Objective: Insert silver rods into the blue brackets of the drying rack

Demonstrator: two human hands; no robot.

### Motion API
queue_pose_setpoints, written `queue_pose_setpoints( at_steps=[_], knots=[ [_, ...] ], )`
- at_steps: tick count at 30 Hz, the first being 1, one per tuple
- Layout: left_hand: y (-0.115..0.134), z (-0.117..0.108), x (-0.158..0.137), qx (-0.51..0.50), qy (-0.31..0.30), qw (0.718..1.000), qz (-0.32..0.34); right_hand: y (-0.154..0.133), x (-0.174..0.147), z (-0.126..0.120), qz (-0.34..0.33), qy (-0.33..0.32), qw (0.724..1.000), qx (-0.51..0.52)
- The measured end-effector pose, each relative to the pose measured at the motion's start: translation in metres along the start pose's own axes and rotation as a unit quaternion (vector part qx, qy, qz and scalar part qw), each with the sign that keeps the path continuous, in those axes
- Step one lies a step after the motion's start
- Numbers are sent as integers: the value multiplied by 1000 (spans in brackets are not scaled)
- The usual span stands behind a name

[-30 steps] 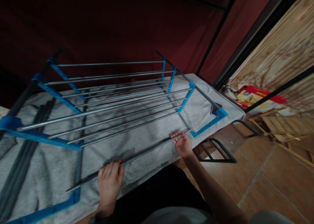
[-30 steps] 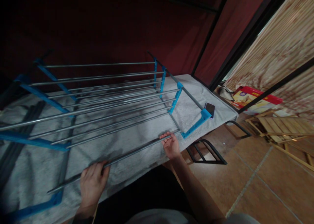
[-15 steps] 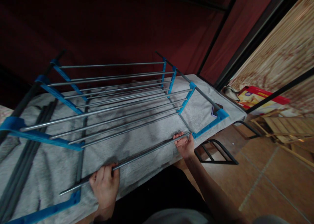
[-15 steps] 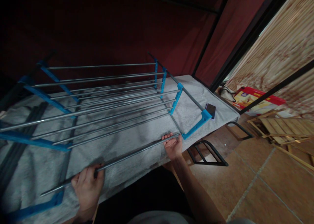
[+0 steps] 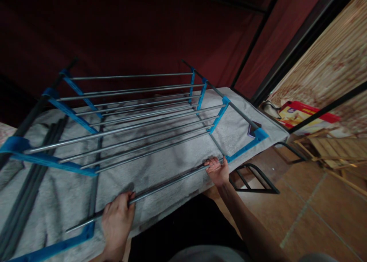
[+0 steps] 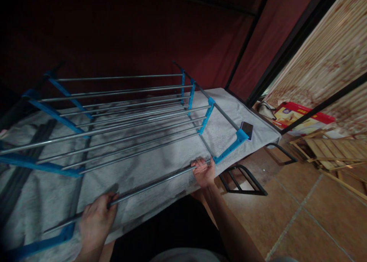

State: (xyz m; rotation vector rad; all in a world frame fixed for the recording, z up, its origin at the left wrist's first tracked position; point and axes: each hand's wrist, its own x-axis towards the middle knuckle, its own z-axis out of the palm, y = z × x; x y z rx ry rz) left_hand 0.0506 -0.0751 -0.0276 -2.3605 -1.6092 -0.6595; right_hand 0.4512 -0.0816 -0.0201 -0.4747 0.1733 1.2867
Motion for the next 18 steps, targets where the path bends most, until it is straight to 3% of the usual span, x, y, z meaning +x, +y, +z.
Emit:
queue_pose_setpoints(
  at_steps=[9, 18],
  knots=[
    [-16, -5, -14, 30, 2, 999, -36, 0, 0, 3, -12, -1, 1000, -1],
    [-27, -7, -17, -11, 30, 996, 79, -3, 2, 1, -18, -2, 999, -31]
  ],
)
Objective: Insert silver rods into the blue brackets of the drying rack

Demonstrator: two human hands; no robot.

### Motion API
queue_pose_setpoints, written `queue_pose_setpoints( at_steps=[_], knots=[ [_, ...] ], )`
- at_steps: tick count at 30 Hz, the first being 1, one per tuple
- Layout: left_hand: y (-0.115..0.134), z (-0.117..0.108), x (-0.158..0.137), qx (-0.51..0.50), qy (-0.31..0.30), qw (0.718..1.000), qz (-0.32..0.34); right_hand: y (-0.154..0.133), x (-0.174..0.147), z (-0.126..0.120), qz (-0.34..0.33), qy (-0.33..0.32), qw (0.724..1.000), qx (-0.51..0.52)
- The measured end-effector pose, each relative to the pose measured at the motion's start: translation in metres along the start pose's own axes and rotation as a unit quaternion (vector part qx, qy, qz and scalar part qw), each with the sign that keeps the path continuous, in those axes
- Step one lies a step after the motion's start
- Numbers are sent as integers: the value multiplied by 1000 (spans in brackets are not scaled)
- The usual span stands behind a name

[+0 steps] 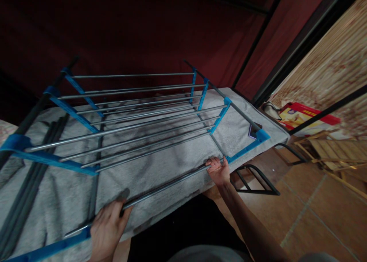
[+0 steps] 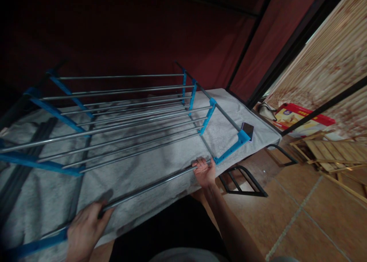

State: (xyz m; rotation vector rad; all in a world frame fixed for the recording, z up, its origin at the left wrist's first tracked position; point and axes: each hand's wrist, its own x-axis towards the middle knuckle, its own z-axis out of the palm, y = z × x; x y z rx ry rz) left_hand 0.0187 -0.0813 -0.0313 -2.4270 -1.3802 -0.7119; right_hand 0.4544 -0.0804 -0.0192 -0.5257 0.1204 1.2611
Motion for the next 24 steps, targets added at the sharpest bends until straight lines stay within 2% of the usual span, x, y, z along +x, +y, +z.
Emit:
queue_pose_setpoints(
  at_steps=[5, 11, 19, 24],
  knots=[
    [-1, -2, -2, 4, 15, 998, 56, 0, -1, 1, 8, -2, 1000, -2],
    [-2, -2, -5, 18, -8, 994, 104, 1, 0, 1, 20, -8, 1000, 1],
    [0, -1, -4, 29, -36, 997, 69, 3, 0, 4, 12, -9, 1000, -21],
    [1, 2, -2, 28, -21, 998, 51, 4, -2, 5, 17, -16, 1000, -19]
  ],
)
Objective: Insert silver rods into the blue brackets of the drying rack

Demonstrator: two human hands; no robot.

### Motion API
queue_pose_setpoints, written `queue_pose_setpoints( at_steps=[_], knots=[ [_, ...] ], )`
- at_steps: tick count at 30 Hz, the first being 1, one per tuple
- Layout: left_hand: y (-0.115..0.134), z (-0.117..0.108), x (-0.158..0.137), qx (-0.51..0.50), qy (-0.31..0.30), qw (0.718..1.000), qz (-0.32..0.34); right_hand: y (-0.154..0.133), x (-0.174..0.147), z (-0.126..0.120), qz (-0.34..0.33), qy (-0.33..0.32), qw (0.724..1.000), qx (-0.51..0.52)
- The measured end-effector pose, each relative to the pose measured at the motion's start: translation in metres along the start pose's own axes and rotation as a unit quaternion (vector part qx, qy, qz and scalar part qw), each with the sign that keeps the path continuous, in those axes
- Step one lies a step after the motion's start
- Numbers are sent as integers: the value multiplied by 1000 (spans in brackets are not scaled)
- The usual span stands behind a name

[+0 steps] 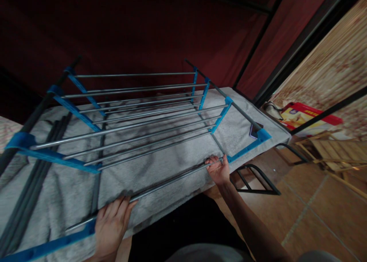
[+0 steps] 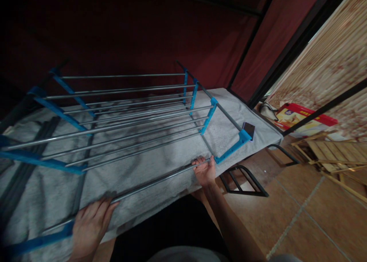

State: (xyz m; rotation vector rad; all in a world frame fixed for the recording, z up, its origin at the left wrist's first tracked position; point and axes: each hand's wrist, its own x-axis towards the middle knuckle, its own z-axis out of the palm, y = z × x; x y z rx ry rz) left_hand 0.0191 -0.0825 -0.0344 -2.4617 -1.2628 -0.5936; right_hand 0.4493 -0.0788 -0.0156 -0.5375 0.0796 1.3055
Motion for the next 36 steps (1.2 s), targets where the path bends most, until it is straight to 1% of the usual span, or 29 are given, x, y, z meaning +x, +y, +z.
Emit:
queue_pose_setpoints(
  at_steps=[7, 13, 20, 28, 32, 36],
  knots=[
    [2, 0, 2, -17, -36, 999, -30, 1, 1, -2, -15, -7, 1000, -26],
    [3, -1, 4, -17, -33, 999, -23, 3, 2, -3, -31, -12, 999, -34],
    [3, -2, 5, -10, -24, 1000, -9, 5, 4, -6, -15, -8, 999, -33],
    [3, 1, 3, -23, -37, 999, -26, 6, 4, -5, -15, -2, 999, -47],
    [3, 0, 2, -31, -28, 998, -40, 6, 4, -5, -17, 0, 998, -56],
    [3, -1, 2, -34, -20, 999, -30, 6, 4, -5, -18, 2, 998, -61]
  ],
)
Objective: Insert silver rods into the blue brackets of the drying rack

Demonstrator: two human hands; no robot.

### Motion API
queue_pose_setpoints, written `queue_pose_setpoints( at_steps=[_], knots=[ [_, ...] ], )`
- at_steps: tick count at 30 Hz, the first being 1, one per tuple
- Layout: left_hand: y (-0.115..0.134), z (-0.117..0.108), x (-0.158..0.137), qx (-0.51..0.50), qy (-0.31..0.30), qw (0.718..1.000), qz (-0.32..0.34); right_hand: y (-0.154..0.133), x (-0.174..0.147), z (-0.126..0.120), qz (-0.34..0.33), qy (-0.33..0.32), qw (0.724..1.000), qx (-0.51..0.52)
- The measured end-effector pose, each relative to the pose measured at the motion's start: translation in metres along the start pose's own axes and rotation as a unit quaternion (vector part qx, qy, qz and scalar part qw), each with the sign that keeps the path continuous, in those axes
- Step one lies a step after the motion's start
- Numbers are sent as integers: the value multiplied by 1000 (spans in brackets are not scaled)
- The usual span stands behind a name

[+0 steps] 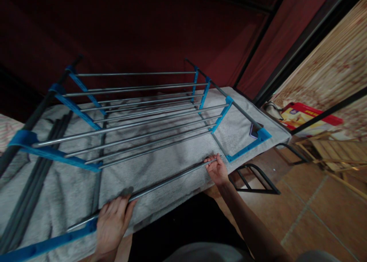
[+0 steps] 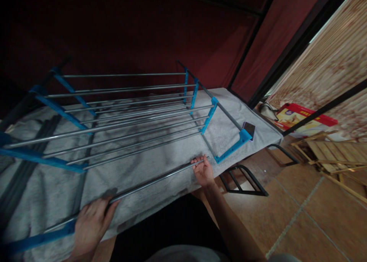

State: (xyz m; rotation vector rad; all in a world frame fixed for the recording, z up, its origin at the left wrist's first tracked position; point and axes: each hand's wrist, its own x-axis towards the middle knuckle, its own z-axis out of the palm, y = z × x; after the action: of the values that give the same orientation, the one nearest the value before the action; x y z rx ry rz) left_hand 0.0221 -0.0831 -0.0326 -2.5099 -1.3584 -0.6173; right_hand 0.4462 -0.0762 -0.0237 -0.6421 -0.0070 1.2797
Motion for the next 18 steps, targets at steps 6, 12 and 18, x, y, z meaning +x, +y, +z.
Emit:
queue_pose_setpoints(
  at_steps=[6, 12, 18],
  knots=[
    [-2, 0, -1, 7, 2, 1000, 15, 1, 0, 1, -1, 1, 1000, 4],
    [-2, 0, -2, -7, -19, 1000, 4, 1, 1, 0, -4, 2, 1000, -3],
    [1, -1, -1, -17, 0, 1000, -25, 1, 2, -2, -1, 5, 1000, 5]
  ],
)
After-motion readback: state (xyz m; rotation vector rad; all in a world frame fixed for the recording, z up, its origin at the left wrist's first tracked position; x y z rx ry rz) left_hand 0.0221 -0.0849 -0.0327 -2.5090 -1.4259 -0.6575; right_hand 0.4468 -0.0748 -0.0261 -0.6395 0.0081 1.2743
